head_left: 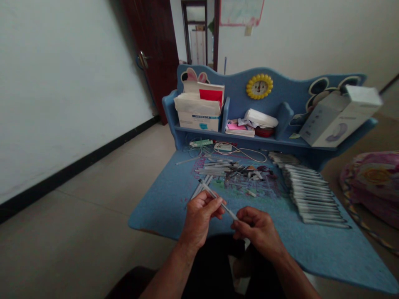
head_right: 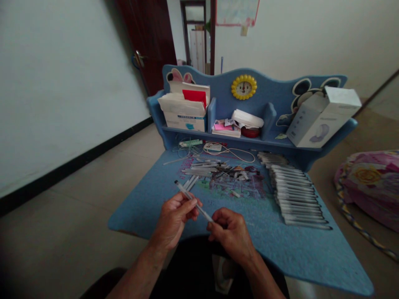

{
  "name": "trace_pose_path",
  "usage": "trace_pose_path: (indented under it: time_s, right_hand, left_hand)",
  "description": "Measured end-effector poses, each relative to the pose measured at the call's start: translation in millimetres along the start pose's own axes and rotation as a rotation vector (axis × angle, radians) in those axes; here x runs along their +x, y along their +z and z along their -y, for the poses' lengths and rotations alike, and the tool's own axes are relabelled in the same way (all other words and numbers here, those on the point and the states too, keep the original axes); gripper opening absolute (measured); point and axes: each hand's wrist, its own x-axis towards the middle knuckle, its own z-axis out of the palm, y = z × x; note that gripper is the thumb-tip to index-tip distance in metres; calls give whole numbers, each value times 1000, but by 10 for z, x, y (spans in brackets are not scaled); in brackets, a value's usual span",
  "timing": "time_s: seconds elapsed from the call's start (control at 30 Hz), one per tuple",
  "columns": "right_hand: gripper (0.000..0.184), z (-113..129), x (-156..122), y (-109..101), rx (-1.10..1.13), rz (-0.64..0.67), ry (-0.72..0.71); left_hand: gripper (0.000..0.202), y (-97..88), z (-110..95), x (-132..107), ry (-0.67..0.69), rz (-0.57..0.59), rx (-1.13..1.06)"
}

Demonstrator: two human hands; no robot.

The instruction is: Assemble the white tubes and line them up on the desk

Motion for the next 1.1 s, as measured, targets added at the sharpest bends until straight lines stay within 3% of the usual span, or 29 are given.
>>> trace_pose_path:
  time_s: [0.43,0.83,1.1]
  right_hand:
    - [24,-120,-56,148,139,-170,-133]
    - [18,-108,-65,225,97,-285,-230]
    - [17,-169,-85,199,17,-302,-234]
  left_hand:
    - [19,-106,-50,36,-145,114,-4]
    - [13,-45,32,2,-54,115,-67]
    - [12,-14,81,-11,-62,142,-49]
